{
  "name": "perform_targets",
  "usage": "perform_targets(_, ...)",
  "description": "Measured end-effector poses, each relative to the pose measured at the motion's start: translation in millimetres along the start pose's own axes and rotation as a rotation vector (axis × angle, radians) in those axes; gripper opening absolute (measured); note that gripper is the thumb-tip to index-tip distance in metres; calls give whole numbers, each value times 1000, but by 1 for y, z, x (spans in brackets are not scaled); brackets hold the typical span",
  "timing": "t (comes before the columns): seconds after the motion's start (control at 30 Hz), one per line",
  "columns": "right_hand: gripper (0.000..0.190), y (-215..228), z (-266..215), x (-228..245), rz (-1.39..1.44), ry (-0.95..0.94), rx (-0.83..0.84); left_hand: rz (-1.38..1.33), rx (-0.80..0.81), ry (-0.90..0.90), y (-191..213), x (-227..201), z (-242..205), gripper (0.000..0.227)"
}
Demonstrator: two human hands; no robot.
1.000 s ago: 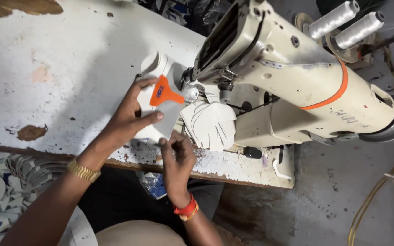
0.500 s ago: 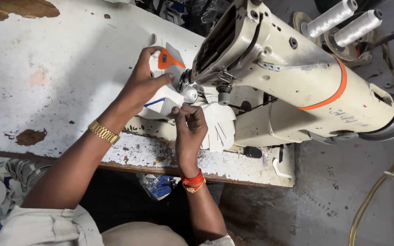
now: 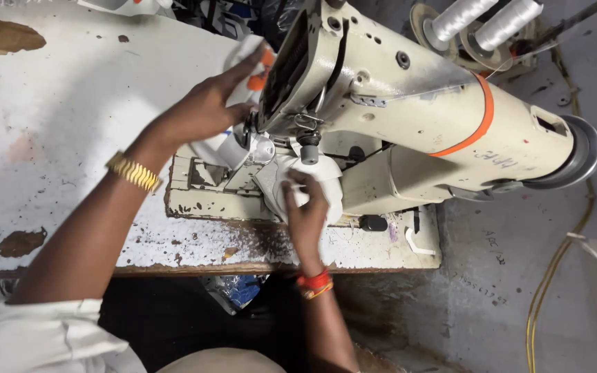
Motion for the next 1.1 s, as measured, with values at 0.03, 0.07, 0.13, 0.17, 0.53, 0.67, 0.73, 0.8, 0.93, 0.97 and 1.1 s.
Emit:
perform_targets(0.03,31,13,11,-1,-366,72,-15,-31,66,-108,-6,-3,7,94)
perform_targets(0.07,44,25,21,-2,-732,145,-28,-61,131,-217,-12,-7,13,95)
perform_targets(0.13,63,35,48,-17,-877,64,57,87,146,-29,-4,-36,3,96)
perform_targets(0.17,81,38,61,-30,-1018,-20,147,234,152,163,4,-42,-5,98)
perform_targets(0.53,71,32,71,-35,-1068,281,202,497,-1056,156,116,147,-288,26)
perform_targets(0.67,68,23,80,-54,-1134,318,377,497,-978,1034,160,337,-438,48)
perform_targets(0.73,67,26,91,-68,-1095,445,411,440,-1000,1120,191,345,-464,55)
perform_targets(0.8,67,18,87,-55,-1047,580,457,377,-1031,1215,211,383,-497,61)
perform_targets(0.93,65,5,73,-18,-1045,404,458,863,-1415,646,230,334,-490,96)
perform_targets(0.97,66,7,71,-10,-1060,365,389,830,-1414,627,229,308,-470,97)
perform_targets(1.1,63,-2,30,12,-1181,426,371,867,-1423,726,206,188,-441,57)
Point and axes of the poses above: each hand's wrist, its own z-axis towards the middle knuckle, its own y-axis out of the back of the hand, x = y × z, the point moved 9 cm from there along z, towards the middle knuckle, and after that the axes turned 2 degrees about -y, right-handed, at the moved point
